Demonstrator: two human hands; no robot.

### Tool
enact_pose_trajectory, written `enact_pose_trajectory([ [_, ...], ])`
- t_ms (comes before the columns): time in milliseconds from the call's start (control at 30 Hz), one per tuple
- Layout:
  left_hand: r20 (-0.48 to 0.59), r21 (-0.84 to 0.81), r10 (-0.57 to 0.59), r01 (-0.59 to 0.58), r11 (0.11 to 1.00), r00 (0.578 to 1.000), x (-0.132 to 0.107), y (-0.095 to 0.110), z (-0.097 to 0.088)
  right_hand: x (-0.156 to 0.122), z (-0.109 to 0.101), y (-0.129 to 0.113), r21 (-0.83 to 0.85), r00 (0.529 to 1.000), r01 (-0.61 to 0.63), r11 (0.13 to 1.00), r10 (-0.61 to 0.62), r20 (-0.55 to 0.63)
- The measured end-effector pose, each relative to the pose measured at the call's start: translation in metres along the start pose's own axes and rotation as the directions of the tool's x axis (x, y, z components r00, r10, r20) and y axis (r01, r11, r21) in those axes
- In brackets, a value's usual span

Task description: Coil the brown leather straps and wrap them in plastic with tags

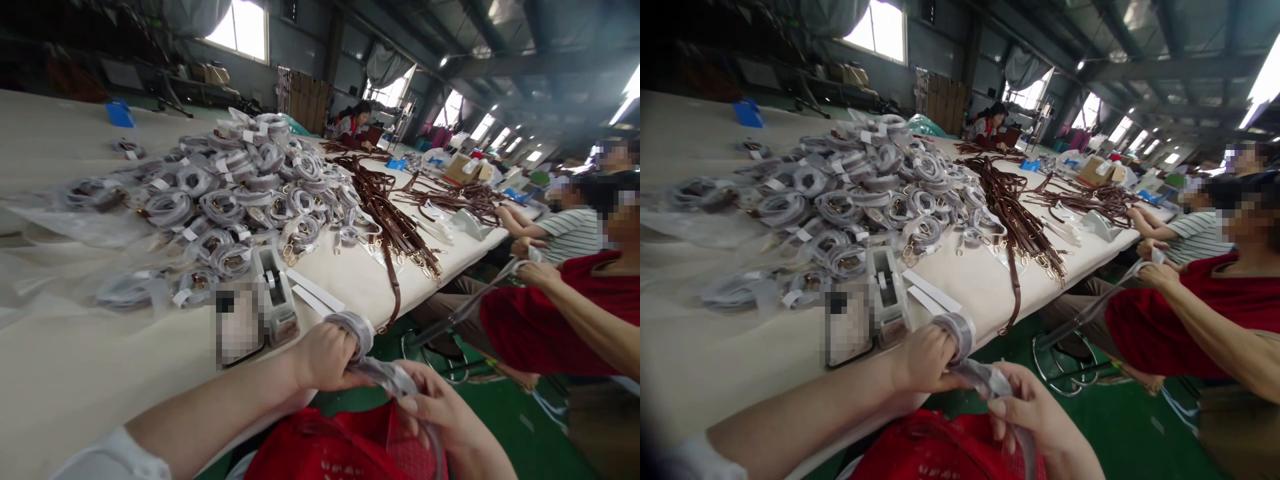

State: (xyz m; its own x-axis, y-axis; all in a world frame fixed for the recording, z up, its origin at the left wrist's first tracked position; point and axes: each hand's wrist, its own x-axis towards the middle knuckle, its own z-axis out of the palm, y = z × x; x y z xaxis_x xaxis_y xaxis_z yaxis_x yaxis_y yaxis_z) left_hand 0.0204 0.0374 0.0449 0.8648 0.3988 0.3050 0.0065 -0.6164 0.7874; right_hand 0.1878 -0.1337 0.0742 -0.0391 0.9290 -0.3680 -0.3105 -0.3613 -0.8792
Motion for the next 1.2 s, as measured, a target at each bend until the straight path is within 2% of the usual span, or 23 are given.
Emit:
enact_pose_trajectory([
  [67, 0.09, 0.142, 0.022, -0.035, 0.989, 0.996, 0.003, 0.008, -0.002, -0.002, -0.007, -0.007, -0.059, 0.999, 0.019, 0.998, -0.022, -0.045],
  [133, 0.185, 0.184, 0.017, -0.051, 0.982, 0.983, 0.004, 0.014, -0.005, -0.001, -0.014, -0.015, -0.156, 0.994, 0.032, 0.987, -0.047, -0.099],
  [200, 0.312, 0.082, -0.033, 0.007, 0.997, 0.95, 0.005, 0.017, -0.007, 0.0, -0.018, -0.022, -0.361, 0.988, 0.034, 0.932, -0.087, -0.13],
  [267, 0.505, -0.145, -0.091, 0.188, 0.971, 0.859, 0.004, 0.017, -0.006, 0.002, -0.019, -0.028, -0.619, 0.981, 0.062, 0.783, -0.162, -0.106],
  [333, 0.678, -0.374, -0.077, 0.433, 0.82, 0.731, 0.003, 0.014, -0.001, 0.004, -0.016, -0.027, -0.777, 0.972, 0.102, 0.621, -0.227, -0.054],
  [367, 0.724, -0.459, -0.045, 0.529, 0.714, 0.689, 0.003, 0.012, 0.002, 0.006, -0.014, -0.022, -0.799, 0.967, 0.118, 0.59, -0.252, -0.044],
  [400, 0.736, -0.53, -0.018, 0.593, 0.606, 0.676, 0.002, 0.01, 0.004, 0.007, -0.01, -0.014, -0.788, 0.96, 0.127, 0.603, -0.275, -0.056],
  [533, 0.674, -0.712, -0.022, 0.657, 0.25, 0.739, 0.002, 0.001, 0.011, 0.019, 0.009, 0.039, -0.56, 0.915, 0.13, 0.818, -0.317, -0.251],
  [567, 0.662, -0.731, -0.04, 0.657, 0.185, 0.748, 0.001, -0.001, 0.012, 0.023, 0.014, 0.051, -0.506, 0.903, 0.12, 0.854, -0.305, -0.301],
  [633, 0.641, -0.76, -0.072, 0.645, 0.08, 0.764, -0.001, -0.003, 0.013, 0.033, 0.021, 0.068, -0.471, 0.895, 0.125, 0.873, -0.304, -0.326],
  [700, 0.63, -0.776, -0.075, 0.631, -0.016, 0.773, -0.002, -0.003, 0.015, 0.041, 0.027, 0.07, -0.46, 0.887, 0.157, 0.874, -0.33, -0.324],
  [800, 0.647, -0.762, -0.064, 0.639, -0.109, 0.76, 0.0, -0.001, 0.019, 0.047, 0.03, 0.052, -0.372, 0.873, 0.267, 0.889, -0.387, -0.298],
  [833, 0.623, -0.782, -0.101, 0.616, -0.09, 0.776, 0.001, -0.001, 0.021, 0.046, 0.029, 0.043, -0.366, 0.867, 0.304, 0.879, -0.415, -0.276],
  [867, 0.566, -0.822, -0.167, 0.569, -0.034, 0.807, 0.003, -0.001, 0.022, 0.043, 0.027, 0.033, -0.397, 0.857, 0.33, 0.857, -0.448, -0.254],
  [900, 0.474, -0.862, -0.246, 0.503, 0.065, 0.845, 0.005, -0.001, 0.022, 0.039, 0.024, 0.024, -0.466, 0.848, 0.333, 0.82, -0.476, -0.232],
  [967, 0.261, -0.859, -0.336, 0.376, 0.346, 0.905, 0.007, -0.002, 0.021, 0.031, 0.018, 0.01, -0.661, 0.86, 0.246, 0.709, -0.474, -0.189],
  [1000, 0.205, -0.798, -0.316, 0.346, 0.494, 0.926, 0.007, -0.002, 0.02, 0.028, 0.015, 0.006, -0.742, 0.879, 0.174, 0.648, -0.441, -0.179],
  [1067, 0.231, -0.6, -0.222, 0.318, 0.734, 0.947, 0.005, 0.0, 0.018, 0.025, 0.012, 0.004, -0.811, 0.923, 0.059, 0.583, -0.341, -0.178],
  [1100, 0.279, -0.51, -0.18, 0.304, 0.805, 0.943, 0.003, 0.002, 0.017, 0.025, 0.012, 0.004, -0.802, 0.937, 0.041, 0.596, -0.301, -0.176],
  [1133, 0.328, -0.455, -0.153, 0.298, 0.839, 0.932, 0.002, 0.003, 0.015, 0.025, 0.012, 0.005, -0.768, 0.945, 0.051, 0.638, -0.28, -0.17],
  [1200, 0.368, -0.465, -0.15, 0.322, 0.825, 0.917, 0.002, 0.005, 0.013, 0.027, 0.013, 0.005, -0.655, 0.946, 0.107, 0.748, -0.279, -0.164],
])
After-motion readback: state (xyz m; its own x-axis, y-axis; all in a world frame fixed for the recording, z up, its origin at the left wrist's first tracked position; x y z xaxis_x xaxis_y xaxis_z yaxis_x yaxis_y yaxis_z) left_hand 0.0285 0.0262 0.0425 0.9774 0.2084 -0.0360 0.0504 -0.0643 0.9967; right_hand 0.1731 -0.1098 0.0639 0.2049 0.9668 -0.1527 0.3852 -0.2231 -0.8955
